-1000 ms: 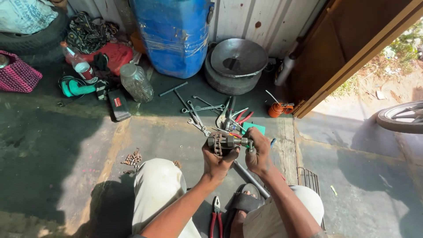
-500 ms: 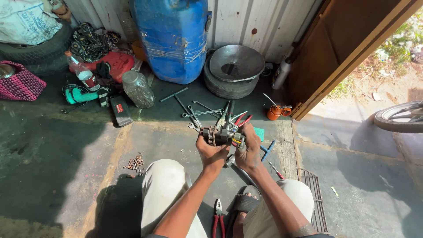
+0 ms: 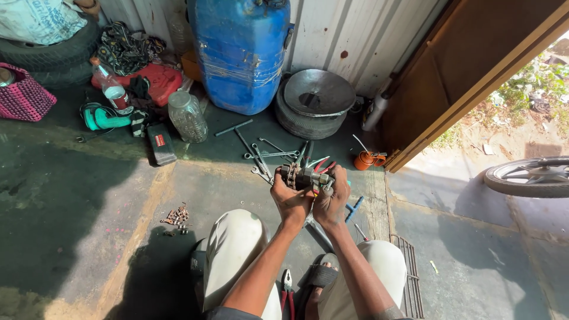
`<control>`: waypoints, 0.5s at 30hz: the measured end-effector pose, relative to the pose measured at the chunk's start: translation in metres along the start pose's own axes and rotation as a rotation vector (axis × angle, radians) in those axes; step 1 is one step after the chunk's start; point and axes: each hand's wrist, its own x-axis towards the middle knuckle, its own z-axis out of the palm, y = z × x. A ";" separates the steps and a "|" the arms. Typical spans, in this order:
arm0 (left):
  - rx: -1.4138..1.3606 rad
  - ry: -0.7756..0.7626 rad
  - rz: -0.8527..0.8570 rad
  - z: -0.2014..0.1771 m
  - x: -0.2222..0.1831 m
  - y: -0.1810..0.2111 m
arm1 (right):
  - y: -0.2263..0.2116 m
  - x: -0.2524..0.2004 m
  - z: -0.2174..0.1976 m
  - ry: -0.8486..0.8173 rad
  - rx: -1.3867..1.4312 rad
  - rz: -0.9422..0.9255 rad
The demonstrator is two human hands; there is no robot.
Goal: The person sits on the floor of a motorcycle repair shop and uses a chain breaker tool to press the pin on a motorcycle chain, holding the chain in the tool and turning the tool's handle by hand while working on the chain links.
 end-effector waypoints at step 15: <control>0.036 0.015 0.012 -0.001 -0.002 -0.019 | 0.007 -0.012 0.018 0.147 -0.018 0.408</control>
